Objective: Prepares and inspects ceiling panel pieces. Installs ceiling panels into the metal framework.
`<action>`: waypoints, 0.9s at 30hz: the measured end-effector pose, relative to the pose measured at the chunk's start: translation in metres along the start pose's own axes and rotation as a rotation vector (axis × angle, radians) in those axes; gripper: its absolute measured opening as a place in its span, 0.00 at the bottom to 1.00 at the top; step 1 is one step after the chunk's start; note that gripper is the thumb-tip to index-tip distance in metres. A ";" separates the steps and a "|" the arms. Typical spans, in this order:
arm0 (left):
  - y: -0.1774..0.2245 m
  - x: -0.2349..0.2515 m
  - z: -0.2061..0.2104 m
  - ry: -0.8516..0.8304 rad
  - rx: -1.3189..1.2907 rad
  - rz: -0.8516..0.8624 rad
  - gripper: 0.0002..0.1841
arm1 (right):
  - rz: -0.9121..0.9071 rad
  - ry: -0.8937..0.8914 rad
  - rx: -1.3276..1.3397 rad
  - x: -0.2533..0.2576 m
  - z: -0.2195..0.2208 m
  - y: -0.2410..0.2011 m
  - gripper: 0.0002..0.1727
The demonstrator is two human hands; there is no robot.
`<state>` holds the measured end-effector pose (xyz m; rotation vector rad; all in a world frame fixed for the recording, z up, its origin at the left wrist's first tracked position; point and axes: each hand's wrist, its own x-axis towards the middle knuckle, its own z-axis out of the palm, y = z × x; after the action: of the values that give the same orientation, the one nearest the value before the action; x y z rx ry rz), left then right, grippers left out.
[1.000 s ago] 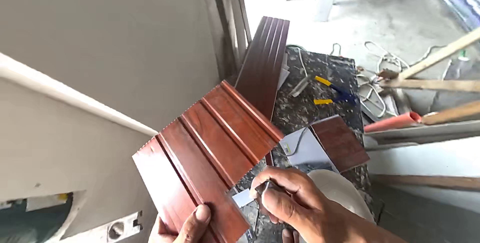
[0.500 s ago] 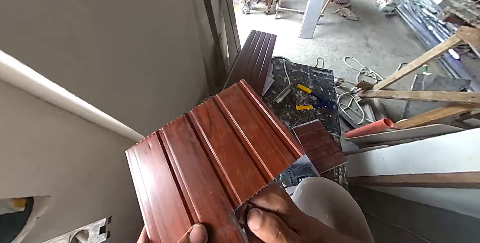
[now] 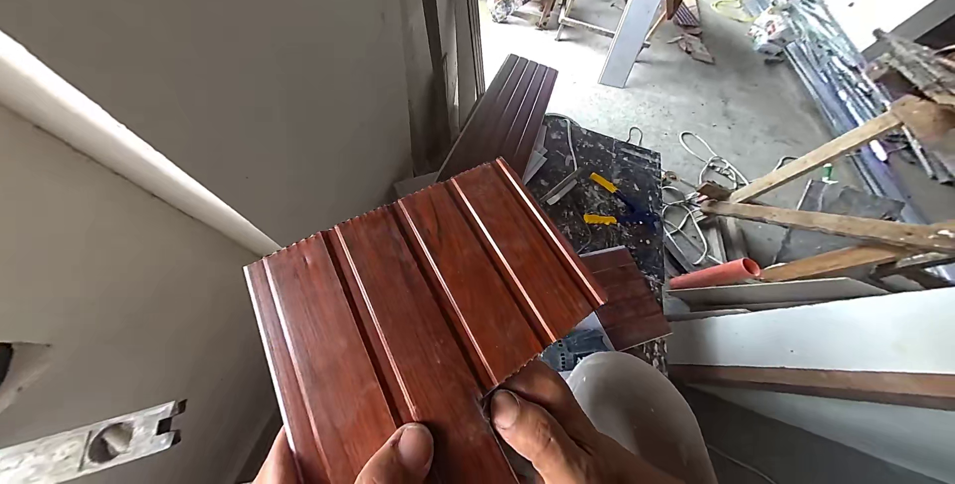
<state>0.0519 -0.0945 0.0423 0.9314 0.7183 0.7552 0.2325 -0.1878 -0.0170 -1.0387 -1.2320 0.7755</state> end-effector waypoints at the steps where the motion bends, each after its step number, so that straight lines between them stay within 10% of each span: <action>1: 0.000 0.001 -0.001 0.007 0.011 -0.003 0.23 | 0.002 0.000 -0.007 0.001 0.001 0.001 0.26; 27: 0.009 0.024 -0.016 0.136 0.018 -0.197 0.20 | 0.021 -0.139 0.018 0.017 0.005 0.019 0.28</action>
<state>0.0499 -0.0649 0.0383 0.8172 0.9236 0.6420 0.2324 -0.1650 -0.0284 -0.9977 -1.3313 0.8851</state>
